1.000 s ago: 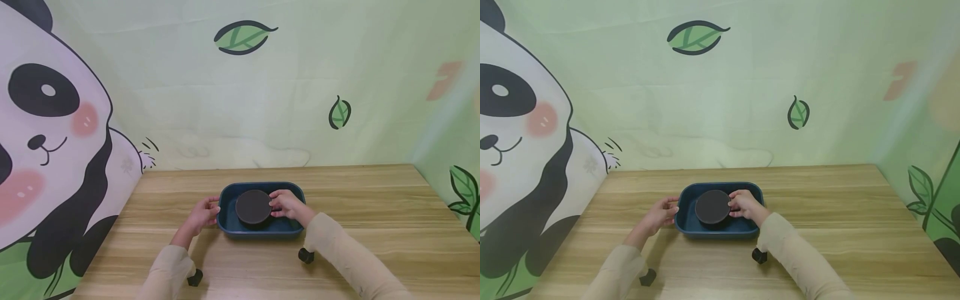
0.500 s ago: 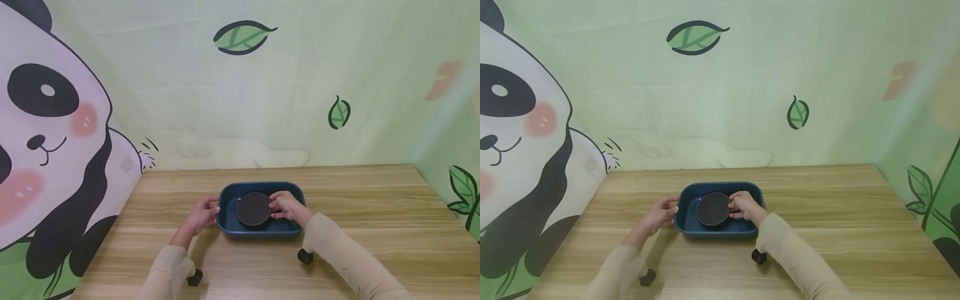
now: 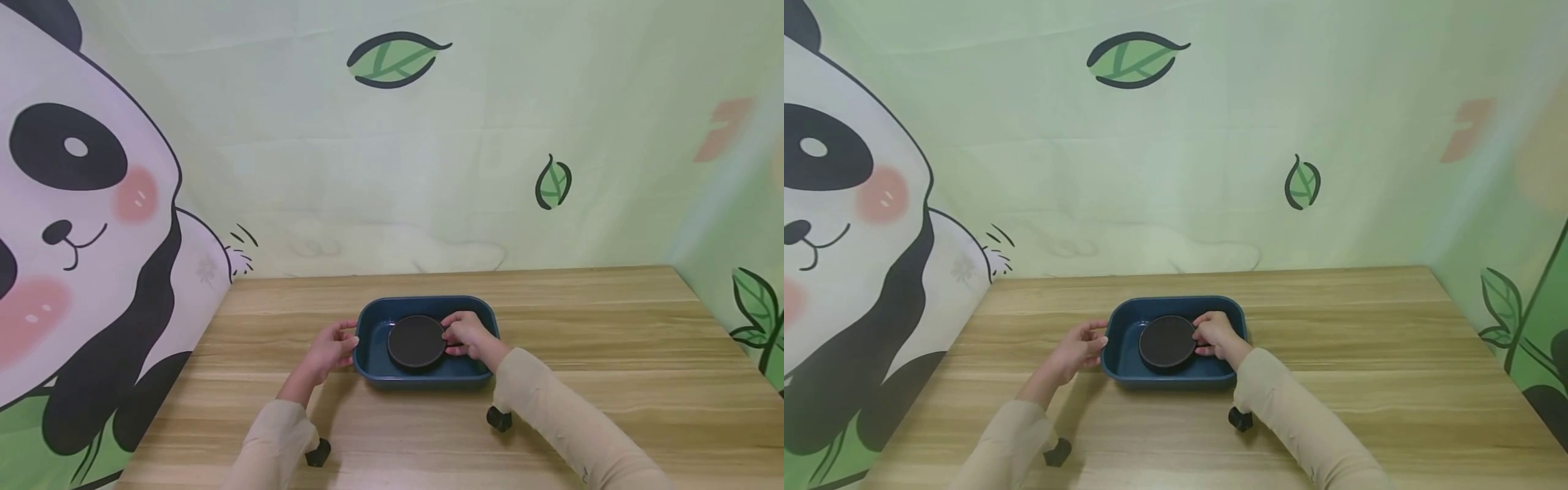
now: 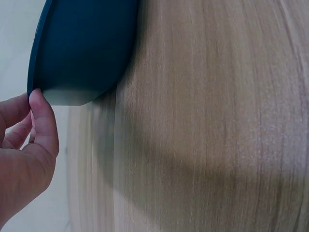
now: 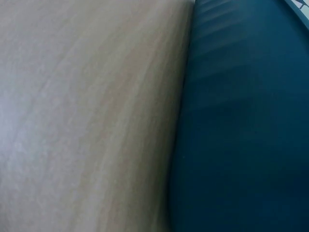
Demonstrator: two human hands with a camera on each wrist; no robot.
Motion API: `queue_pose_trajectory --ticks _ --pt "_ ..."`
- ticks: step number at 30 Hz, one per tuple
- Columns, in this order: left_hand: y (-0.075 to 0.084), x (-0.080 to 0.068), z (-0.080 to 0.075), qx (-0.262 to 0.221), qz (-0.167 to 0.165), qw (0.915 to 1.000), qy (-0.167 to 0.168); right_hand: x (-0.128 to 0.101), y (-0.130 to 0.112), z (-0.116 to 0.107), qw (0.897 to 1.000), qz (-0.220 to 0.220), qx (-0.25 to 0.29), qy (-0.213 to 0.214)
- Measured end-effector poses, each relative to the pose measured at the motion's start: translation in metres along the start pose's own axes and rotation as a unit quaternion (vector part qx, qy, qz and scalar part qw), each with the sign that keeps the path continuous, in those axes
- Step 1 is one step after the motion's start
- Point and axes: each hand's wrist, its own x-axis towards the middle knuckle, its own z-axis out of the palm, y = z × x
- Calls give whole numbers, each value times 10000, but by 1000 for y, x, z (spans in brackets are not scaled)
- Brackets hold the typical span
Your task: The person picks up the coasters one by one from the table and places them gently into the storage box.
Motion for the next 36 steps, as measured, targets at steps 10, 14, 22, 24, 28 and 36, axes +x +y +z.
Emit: queue_pose_trajectory --ticks 10,14,22,24,28,36 --pt "3 -2 1 9 7 10000 -45 -29 -17 3 9998 117 -10 132" --pt "3 -1 1 -9 35 10000 -89 -18 -11 1 9998 99 65 141" --pt "-1 2 0 89 30 10000 13 -29 -20 -10 9998 -149 30 -126" --pt "-1 2 0 255 95 9996 40 -34 -22 -14 9994 -262 5 -245" --pt "-1 0 1 630 232 9976 160 -43 -24 -26 9973 -483 -134 -541" --pt "3 -4 -3 1550 755 9838 483 -62 -33 -54 9903 -829 -473 -1010"
